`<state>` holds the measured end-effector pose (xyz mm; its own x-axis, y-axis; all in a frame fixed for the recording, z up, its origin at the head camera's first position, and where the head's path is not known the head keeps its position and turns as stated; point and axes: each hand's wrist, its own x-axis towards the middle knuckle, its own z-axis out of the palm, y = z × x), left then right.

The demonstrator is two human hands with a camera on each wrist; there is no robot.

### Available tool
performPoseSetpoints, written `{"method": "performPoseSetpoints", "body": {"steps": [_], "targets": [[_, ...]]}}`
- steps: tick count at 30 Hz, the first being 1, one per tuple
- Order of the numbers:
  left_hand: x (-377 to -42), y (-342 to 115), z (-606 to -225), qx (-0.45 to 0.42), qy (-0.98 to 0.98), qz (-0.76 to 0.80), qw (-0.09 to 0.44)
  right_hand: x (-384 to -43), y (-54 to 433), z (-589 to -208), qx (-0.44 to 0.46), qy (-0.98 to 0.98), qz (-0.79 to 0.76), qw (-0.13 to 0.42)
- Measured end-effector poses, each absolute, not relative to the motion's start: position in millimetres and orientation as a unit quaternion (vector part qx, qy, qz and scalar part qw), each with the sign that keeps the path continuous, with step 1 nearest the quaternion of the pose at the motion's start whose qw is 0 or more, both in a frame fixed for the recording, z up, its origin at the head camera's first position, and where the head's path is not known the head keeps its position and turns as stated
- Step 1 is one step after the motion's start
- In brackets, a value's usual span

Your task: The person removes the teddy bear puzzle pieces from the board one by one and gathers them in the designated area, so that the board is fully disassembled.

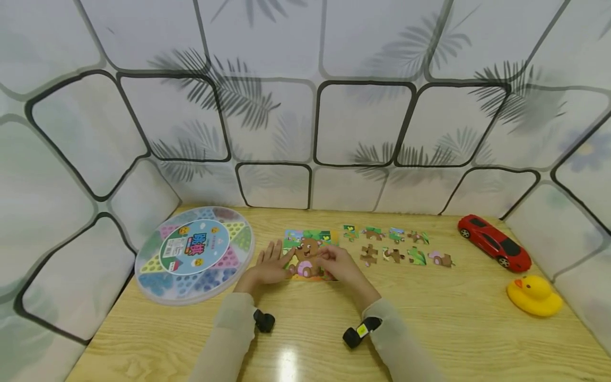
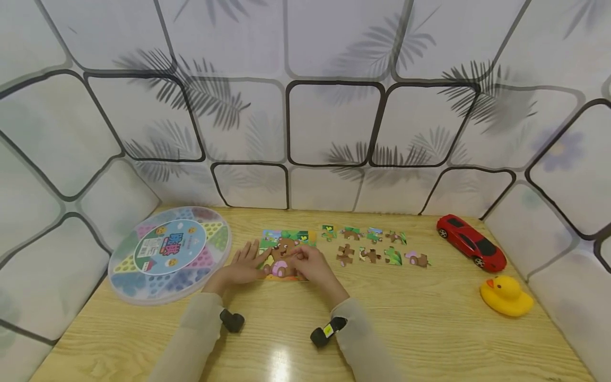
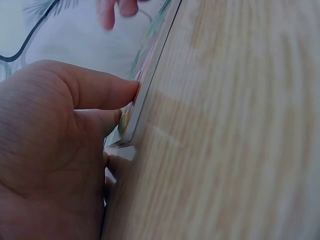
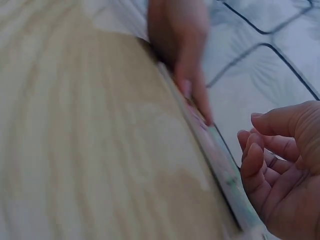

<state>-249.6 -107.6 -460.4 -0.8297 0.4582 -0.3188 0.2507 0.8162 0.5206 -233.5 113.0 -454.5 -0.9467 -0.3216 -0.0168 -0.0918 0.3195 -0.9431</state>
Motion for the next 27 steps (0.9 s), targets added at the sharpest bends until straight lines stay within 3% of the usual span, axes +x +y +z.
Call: {"method": "performPoseSetpoints", "body": {"steps": [8, 27], "targets": [[-248, -103, -459, 0.193, 0.925, 0.238, 0.226, -241, 86, -479, -0.150, 0.805, -0.564, 0.104], [-253, -110, -465, 0.191, 0.927, 0.230, 0.227, -243, 79, -480, -0.164, 0.844, -0.505, 0.070]]}}
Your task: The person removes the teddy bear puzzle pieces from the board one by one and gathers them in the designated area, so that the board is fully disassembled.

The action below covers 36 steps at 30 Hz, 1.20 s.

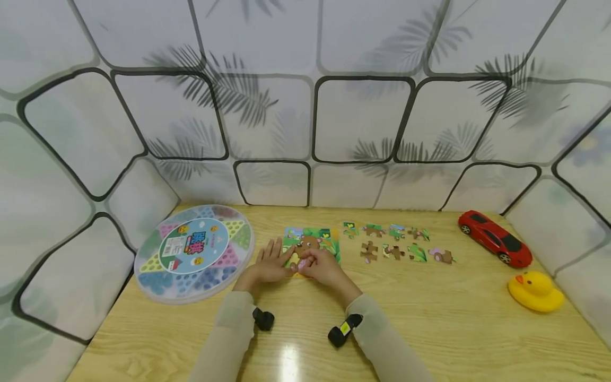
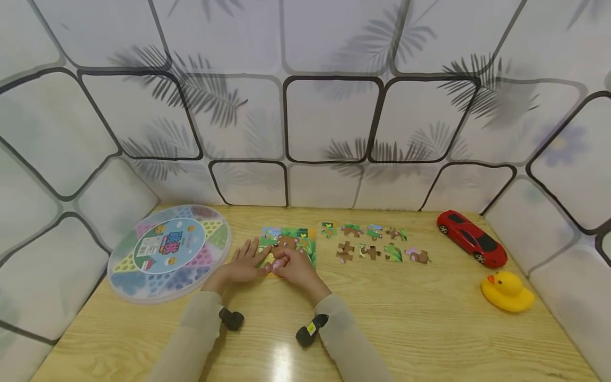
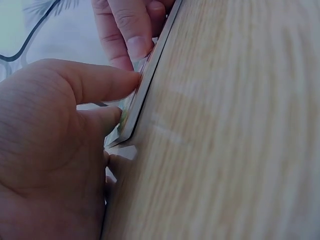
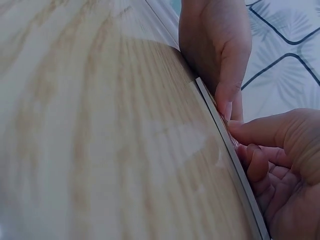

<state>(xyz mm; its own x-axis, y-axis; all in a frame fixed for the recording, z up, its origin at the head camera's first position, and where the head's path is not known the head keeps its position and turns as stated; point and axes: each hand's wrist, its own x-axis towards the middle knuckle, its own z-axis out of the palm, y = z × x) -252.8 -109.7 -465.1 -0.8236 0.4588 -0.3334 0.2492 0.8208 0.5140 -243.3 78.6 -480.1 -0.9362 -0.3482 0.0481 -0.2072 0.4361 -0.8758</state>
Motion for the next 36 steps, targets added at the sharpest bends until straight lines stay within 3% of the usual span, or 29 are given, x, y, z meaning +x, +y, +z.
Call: {"method": "performPoseSetpoints", "body": {"steps": [9, 36], "targets": [[-249.5, -111.4, -460.3, 0.198, 0.925, 0.236, 0.221, -245.6, 78.3, -481.8, -0.180, 0.875, -0.446, 0.051], [-250.2, -113.0, -461.0, 0.205, 0.924, 0.234, 0.223, -242.4, 78.7, -483.5, -0.156, 0.864, -0.475, 0.055]]}}
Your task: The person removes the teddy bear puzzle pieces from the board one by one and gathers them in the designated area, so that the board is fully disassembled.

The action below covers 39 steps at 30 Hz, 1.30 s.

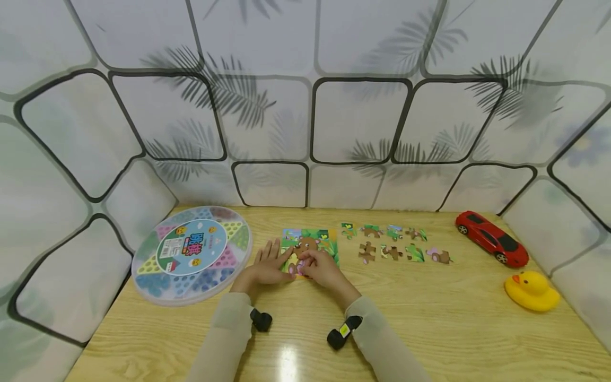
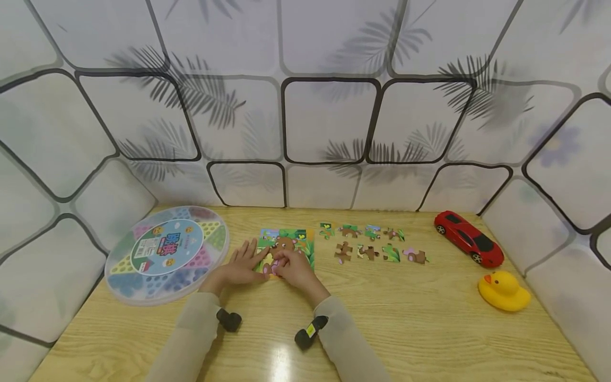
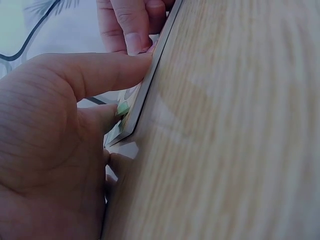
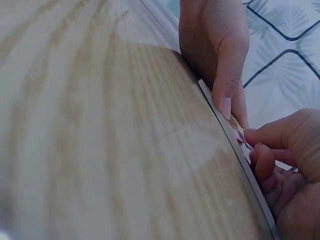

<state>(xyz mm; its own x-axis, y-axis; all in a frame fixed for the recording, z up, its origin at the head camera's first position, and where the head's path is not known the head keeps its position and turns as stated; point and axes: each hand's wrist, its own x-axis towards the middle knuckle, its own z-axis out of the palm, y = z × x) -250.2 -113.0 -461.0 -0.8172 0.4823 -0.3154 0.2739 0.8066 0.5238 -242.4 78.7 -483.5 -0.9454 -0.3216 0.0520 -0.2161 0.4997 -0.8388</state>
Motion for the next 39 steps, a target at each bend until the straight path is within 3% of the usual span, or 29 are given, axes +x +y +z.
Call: {"method": "performPoseSetpoints", "body": {"steps": [29, 39], "targets": [[-250.5, -113.7, -464.8, 0.199, 0.918, 0.270, 0.213, -238.5, 69.1, -482.6, -0.050, 0.812, -0.581, 0.027], [-250.5, -113.3, -465.8, 0.198, 0.920, 0.265, 0.210, -238.7, 70.3, -485.4, -0.059, 0.808, -0.586, 0.022]]}}
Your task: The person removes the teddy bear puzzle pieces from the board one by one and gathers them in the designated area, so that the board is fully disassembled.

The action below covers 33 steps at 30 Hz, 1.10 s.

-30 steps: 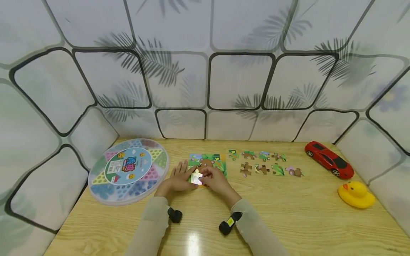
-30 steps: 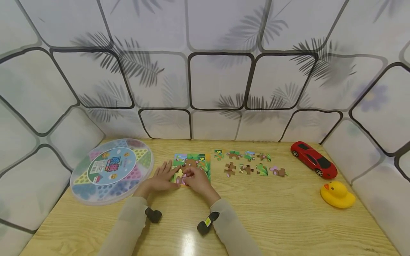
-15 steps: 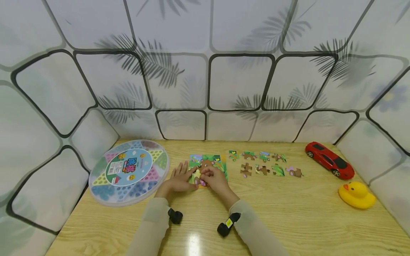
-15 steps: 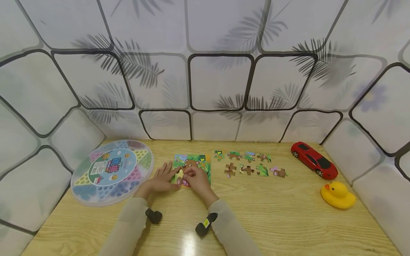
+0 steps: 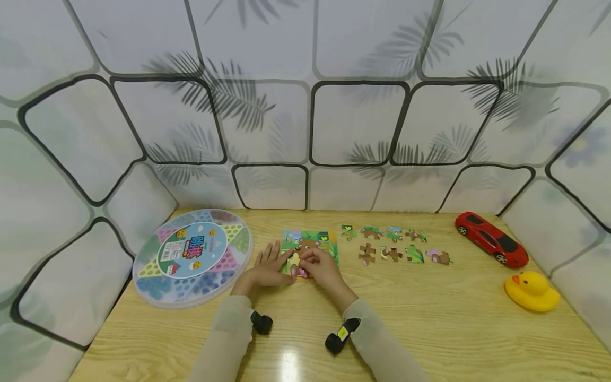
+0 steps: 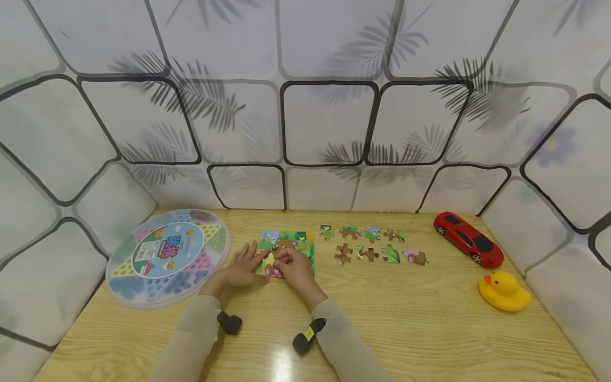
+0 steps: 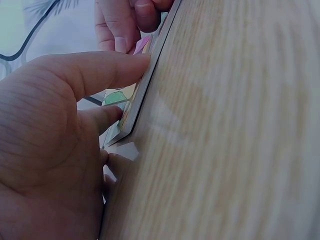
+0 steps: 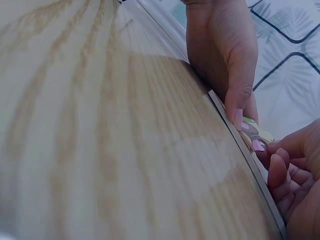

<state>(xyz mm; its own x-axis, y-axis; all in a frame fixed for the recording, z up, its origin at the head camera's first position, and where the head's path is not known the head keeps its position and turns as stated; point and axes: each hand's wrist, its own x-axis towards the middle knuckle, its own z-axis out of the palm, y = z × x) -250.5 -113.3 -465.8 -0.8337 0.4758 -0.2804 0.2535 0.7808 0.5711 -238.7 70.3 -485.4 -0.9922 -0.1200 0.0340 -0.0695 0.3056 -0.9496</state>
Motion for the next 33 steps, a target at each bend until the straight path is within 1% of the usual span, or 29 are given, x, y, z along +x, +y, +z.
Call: {"method": "performPoseSetpoints", "body": {"steps": [10, 17, 23, 33], "targets": [[-249, -111, -465, 0.196, 0.919, 0.264, 0.218, -237, 78, -483, -0.056, 0.798, -0.598, 0.053], [-247, -110, -464, 0.197, 0.918, 0.265, 0.221, -236, 87, -477, -0.016, 0.784, -0.617, 0.073], [-247, -111, -464, 0.201, 0.920, 0.256, 0.217, -235, 104, -472, -0.002, 0.773, -0.632, 0.059], [-250, -116, -464, 0.212, 0.917, 0.256, 0.219, -232, 147, -457, -0.008, 0.784, -0.620, 0.037]]}}
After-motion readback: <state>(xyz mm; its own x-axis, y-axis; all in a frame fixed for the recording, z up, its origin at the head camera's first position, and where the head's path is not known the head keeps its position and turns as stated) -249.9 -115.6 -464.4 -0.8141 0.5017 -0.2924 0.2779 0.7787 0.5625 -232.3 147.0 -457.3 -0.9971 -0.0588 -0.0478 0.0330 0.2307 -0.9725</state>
